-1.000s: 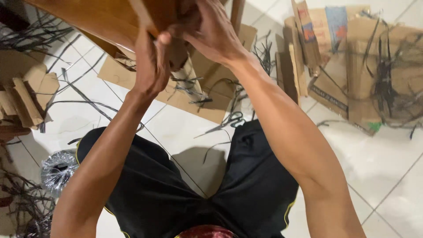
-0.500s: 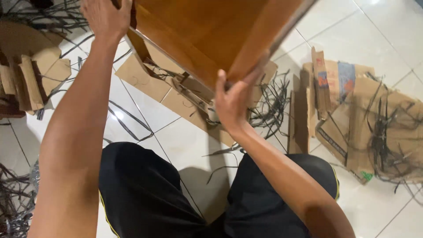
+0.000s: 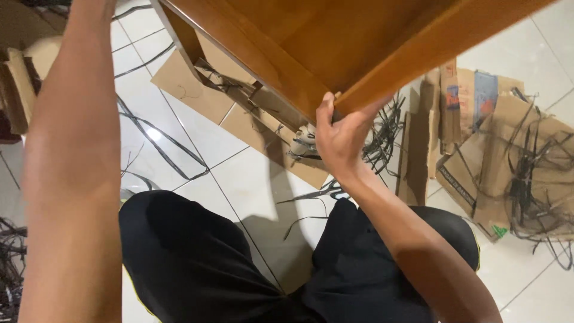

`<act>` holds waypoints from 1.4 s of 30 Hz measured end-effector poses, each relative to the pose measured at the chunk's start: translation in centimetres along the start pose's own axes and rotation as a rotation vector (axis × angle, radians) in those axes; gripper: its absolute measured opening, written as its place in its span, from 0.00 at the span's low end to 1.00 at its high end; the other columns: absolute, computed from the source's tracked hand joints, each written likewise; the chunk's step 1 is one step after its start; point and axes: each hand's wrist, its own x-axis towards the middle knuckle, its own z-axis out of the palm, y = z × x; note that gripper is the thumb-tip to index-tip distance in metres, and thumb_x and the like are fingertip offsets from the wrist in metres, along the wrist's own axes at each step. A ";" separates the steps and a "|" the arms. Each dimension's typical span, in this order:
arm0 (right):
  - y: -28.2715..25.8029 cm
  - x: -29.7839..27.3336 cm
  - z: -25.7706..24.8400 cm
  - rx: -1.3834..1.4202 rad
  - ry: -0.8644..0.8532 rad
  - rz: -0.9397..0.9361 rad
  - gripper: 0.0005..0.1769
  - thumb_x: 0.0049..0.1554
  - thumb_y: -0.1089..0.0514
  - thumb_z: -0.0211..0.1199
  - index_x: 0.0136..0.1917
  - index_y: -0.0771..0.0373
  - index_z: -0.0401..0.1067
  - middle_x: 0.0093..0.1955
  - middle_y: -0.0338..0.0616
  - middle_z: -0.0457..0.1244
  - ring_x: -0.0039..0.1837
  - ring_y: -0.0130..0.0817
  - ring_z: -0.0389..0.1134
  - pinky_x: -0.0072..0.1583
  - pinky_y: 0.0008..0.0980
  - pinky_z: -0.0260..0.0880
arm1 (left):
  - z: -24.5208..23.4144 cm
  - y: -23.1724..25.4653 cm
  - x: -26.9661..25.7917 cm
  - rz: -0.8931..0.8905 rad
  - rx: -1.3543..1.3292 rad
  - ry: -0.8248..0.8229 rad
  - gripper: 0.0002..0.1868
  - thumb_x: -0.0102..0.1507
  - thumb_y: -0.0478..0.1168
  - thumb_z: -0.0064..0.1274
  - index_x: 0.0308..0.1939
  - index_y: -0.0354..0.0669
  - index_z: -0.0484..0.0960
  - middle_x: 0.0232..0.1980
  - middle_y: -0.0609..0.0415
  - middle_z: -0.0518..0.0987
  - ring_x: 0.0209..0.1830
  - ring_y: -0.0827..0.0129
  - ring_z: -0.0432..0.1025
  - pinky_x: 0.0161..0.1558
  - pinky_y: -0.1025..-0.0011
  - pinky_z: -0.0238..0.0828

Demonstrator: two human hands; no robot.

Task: Wrapping a wooden chair leg with cardboard and securing it with plastic ties for protection.

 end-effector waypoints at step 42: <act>18.9 7.6 -5.2 -0.250 0.264 0.708 0.51 0.68 0.39 0.53 0.81 0.67 0.25 0.80 0.63 0.49 0.78 0.56 0.62 0.75 0.54 0.65 | -7.1 11.8 -10.3 -0.395 -0.633 -0.408 0.23 0.67 0.50 0.51 0.55 0.33 0.68 0.50 0.46 0.73 0.54 0.60 0.75 0.58 0.57 0.77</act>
